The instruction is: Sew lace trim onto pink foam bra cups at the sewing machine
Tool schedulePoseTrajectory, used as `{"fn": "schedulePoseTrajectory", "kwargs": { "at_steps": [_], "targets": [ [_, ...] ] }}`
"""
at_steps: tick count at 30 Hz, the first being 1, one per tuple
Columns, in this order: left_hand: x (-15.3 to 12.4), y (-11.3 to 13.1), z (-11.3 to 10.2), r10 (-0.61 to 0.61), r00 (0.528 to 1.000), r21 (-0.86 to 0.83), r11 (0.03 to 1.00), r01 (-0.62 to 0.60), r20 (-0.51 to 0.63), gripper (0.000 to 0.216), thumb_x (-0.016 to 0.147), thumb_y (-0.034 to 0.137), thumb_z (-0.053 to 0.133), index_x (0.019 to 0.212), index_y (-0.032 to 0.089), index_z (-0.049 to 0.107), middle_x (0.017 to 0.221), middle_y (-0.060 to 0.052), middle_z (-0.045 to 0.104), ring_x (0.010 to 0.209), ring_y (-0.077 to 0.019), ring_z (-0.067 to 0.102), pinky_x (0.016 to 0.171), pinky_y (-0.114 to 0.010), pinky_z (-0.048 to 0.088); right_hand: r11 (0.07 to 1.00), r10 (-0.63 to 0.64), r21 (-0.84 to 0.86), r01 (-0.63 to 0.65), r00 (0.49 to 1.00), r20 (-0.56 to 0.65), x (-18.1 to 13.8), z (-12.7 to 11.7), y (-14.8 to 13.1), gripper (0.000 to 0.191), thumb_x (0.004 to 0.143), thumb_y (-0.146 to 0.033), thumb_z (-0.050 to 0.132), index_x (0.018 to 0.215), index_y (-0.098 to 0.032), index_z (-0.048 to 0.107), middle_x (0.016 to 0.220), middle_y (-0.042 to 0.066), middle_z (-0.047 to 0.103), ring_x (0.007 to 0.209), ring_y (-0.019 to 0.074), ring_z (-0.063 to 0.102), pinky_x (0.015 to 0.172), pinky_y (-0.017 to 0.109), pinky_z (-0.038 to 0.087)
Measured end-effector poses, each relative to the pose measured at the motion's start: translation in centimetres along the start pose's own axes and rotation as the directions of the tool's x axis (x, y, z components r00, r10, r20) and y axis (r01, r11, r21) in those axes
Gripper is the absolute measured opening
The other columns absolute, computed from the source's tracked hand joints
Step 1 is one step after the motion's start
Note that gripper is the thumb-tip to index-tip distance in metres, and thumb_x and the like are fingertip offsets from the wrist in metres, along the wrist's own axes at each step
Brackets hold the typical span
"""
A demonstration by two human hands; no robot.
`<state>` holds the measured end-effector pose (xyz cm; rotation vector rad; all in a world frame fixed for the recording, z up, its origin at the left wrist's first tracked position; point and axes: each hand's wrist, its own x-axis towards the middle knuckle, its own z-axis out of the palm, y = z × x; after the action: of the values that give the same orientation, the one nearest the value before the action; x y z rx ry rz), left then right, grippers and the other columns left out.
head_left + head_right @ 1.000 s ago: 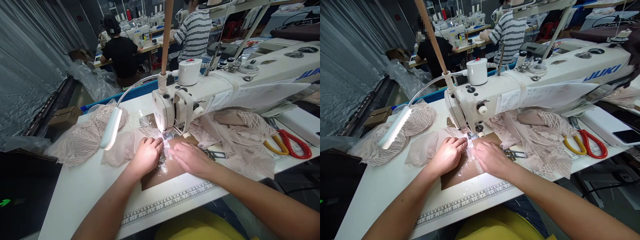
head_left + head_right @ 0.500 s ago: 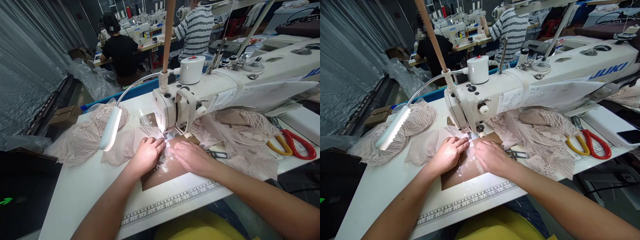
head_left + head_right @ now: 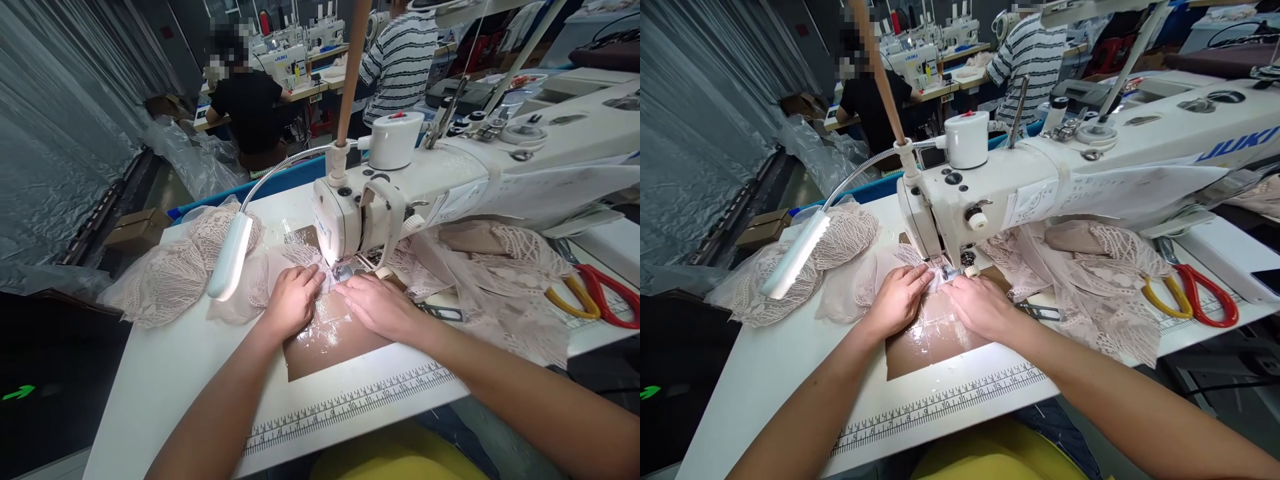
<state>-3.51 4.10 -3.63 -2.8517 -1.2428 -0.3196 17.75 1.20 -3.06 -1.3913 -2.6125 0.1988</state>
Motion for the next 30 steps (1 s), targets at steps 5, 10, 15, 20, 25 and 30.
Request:
{"fn": "schedulePoseTrajectory", "kwargs": {
  "at_steps": [5, 10, 15, 20, 25, 30],
  "targets": [
    [-0.7, -0.3, -0.1, -0.050, 0.998, -0.072, 0.996, 0.047, -0.043, 0.040, 0.092, 0.029, 0.041, 0.127, 0.015, 0.053, 0.133, -0.013, 0.053, 0.118, -0.0276, 0.048, 0.101, -0.044, 0.038, 0.994, -0.005, 0.111, 0.011, 0.998, -0.056, -2.0, -1.3, 0.0, 0.035, 0.089, -0.017, 0.042, 0.120, -0.018, 0.058, 0.097, 0.008, 0.064, 0.087, 0.0207, 0.059, 0.074, 0.032, 0.044],
    [-0.9, -0.2, -0.3, -0.094, 0.993, -0.106, 0.991, 0.085, -0.078, 0.042, 0.090, 0.035, 0.047, 0.125, 0.014, 0.055, 0.130, -0.014, 0.055, 0.117, -0.0300, 0.049, 0.099, -0.045, 0.040, 1.000, 0.016, 0.012, -0.015, 0.995, -0.099, -6.9, -2.2, 1.0, 0.034, 0.093, -0.022, 0.035, 0.112, -0.019, 0.063, 0.099, 0.009, 0.066, 0.085, 0.0204, 0.063, 0.070, 0.032, 0.050],
    [-0.7, -0.7, -0.3, -0.208, 0.973, -0.181, 0.965, 0.188, -0.096, 0.033, 0.088, 0.024, 0.046, 0.114, 0.013, 0.064, 0.124, -0.014, 0.060, 0.112, -0.0296, 0.053, 0.098, -0.045, 0.042, 0.945, -0.014, -0.323, -0.043, 0.985, -0.172, -9.9, -1.2, 3.6, 0.037, 0.080, -0.003, 0.040, 0.104, -0.012, 0.066, 0.102, 0.014, 0.067, 0.094, 0.0270, 0.062, 0.078, 0.039, 0.052],
    [-1.6, -0.4, -2.4, -0.228, 0.973, -0.268, 0.939, 0.215, -0.020, 0.026, 0.083, 0.013, 0.049, 0.098, 0.017, 0.070, 0.108, -0.008, 0.069, 0.103, -0.0242, 0.060, 0.089, -0.036, 0.049, 0.907, -0.114, -0.420, 0.033, 0.979, -0.169, -10.1, -0.7, 5.6, 0.045, 0.071, 0.006, 0.039, 0.104, -0.009, 0.066, 0.099, 0.014, 0.068, 0.087, 0.0240, 0.064, 0.074, 0.034, 0.053],
    [-3.7, 4.5, -5.0, 0.160, 0.970, -0.577, 0.816, -0.025, 0.184, 0.025, 0.085, 0.013, 0.049, 0.096, 0.018, 0.070, 0.111, -0.007, 0.068, 0.105, -0.0198, 0.059, 0.094, -0.033, 0.047, 0.929, -0.118, -0.362, 0.081, 0.990, -0.082, -9.7, -1.2, 5.6, 0.040, 0.073, -0.002, 0.046, 0.109, -0.004, 0.064, 0.096, 0.016, 0.067, 0.087, 0.0273, 0.062, 0.077, 0.038, 0.052],
    [-4.6, 7.1, -6.2, 0.221, 0.948, -0.669, 0.743, -0.013, 0.228, 0.029, 0.084, 0.024, 0.058, 0.112, 0.020, 0.065, 0.121, -0.010, 0.063, 0.113, -0.0235, 0.055, 0.099, -0.038, 0.044, 0.950, -0.005, -0.311, -0.001, 1.000, -0.019, -9.4, -0.5, 5.8, 0.046, 0.079, -0.002, 0.039, 0.120, -0.004, 0.059, 0.105, 0.018, 0.066, 0.088, 0.0272, 0.063, 0.075, 0.038, 0.051]
  ]
}}
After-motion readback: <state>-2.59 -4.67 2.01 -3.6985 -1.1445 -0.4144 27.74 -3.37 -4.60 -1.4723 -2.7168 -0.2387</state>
